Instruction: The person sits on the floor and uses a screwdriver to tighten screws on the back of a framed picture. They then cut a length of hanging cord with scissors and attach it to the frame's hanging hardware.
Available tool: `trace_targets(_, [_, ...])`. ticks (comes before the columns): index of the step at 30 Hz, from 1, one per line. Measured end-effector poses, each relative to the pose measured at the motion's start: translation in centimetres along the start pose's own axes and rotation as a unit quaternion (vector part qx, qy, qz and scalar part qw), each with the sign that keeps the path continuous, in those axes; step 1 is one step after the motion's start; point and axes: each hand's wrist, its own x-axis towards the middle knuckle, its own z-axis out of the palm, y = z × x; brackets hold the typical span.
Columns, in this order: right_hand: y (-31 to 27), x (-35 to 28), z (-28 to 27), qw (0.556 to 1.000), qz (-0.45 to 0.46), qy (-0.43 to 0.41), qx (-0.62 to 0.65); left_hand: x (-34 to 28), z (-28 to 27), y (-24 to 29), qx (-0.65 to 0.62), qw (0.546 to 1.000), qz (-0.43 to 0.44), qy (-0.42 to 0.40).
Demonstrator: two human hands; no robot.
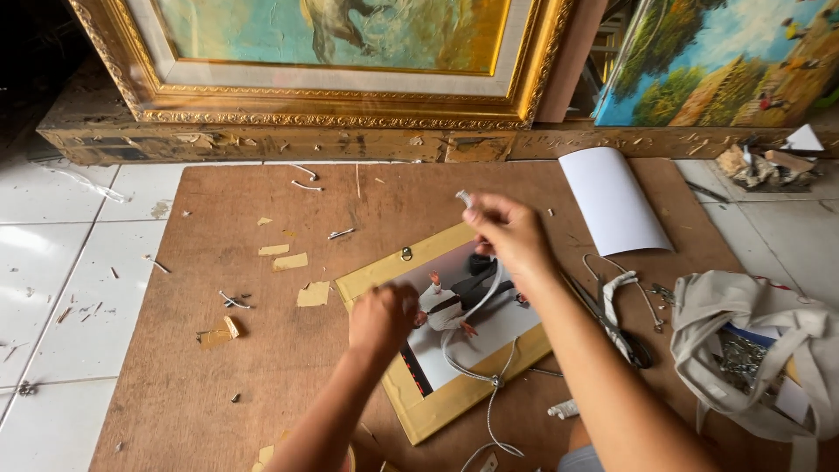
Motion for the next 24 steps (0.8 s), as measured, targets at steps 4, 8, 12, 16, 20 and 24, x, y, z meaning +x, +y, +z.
trace_targets(4, [9.6, 2.3, 2.5, 0.994, 0.106, -0.013, -0.002, 7.6, 1.7, -3.7, 0.028, 0.995, 0.046, 0.080])
trace_targets(8, [13.3, 3.0, 5.1, 0.975, 0.163, 0.004, -0.153, 10.5, 0.3, -3.8, 0.147, 0.979, 0.134, 0.052])
trace_targets(12, [16.0, 5.0, 5.5, 0.931, 0.145, -0.005, -0.335, 13.3, 1.5, -4.8, 0.226, 0.942, 0.244, 0.029])
trace_targets(16, [16.0, 4.9, 6.3, 0.890, 0.160, -0.024, -0.425, 14.7, 1.5, -5.1, 0.243, 0.933, 0.264, 0.012])
trace_targets(20, [10.9, 1.9, 7.5, 0.883, 0.173, -0.044, -0.435, 14.2, 0.4, -5.2, 0.259, 0.909, 0.325, 0.019])
trace_targets(24, [9.4, 1.3, 8.2, 0.878, 0.179, -0.051, -0.442, 13.9, -0.1, -4.8, 0.218, 0.927, 0.304, 0.000])
